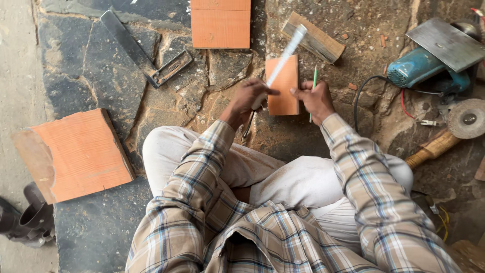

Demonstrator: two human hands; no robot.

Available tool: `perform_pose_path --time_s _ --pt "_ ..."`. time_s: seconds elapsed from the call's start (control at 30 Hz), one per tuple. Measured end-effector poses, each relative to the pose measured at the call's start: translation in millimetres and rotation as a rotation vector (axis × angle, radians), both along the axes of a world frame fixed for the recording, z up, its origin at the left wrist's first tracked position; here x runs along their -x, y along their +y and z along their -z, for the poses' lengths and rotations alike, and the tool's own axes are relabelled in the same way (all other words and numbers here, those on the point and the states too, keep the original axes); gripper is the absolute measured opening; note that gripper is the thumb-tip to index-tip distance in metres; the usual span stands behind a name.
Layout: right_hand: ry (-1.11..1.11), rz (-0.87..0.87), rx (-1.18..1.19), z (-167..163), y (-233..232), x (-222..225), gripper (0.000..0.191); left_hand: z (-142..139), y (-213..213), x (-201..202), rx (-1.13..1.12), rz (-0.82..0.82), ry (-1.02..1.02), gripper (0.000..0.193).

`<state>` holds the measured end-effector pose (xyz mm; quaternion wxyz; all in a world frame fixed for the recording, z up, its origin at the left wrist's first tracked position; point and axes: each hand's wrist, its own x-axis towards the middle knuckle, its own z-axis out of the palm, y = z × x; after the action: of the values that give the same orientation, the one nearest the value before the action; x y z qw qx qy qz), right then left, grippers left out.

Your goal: The person sits on the floor and measures a wooden board with a tape measure, marking lines with a pencil. They then cut the board along the marked lines with a handheld circular saw and continue measuring and marking the smaller cut pieces with the tape measure, pencil, and a try square.

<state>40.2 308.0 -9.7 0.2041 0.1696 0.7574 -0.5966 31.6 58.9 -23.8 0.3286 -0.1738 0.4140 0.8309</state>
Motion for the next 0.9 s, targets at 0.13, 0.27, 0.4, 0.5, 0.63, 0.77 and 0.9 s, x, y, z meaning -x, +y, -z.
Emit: perform_pose_path --time_s 0.13,0.27,0.4,0.5,0.63,0.77,0.9 --pt "0.005 0.162 0.394 7 24 9 0.016 -4 -18 13 -0.033 -0.341 0.073 0.008" --pt "0.070 0.101 1.012 -12 37 13 0.018 -3 -34 22 0.029 -0.490 0.232 0.012" --pt "-0.047 0.184 1.105 -32 26 11 0.026 -1 -25 19 0.053 -0.360 0.208 0.011" --pt "-0.010 0.113 1.171 -40 18 8 0.027 -2 -21 16 0.065 -0.294 0.201 0.012" --pt "0.009 0.039 1.225 -45 16 9 0.027 -4 -21 16 0.100 -0.275 0.173 0.012" --pt "-0.001 0.030 1.292 -48 17 11 0.026 -3 -20 17 0.111 -0.264 0.187 0.012" --pt "0.004 0.051 1.255 -49 17 11 0.027 -1 -19 17 0.131 -0.255 0.186 0.013"
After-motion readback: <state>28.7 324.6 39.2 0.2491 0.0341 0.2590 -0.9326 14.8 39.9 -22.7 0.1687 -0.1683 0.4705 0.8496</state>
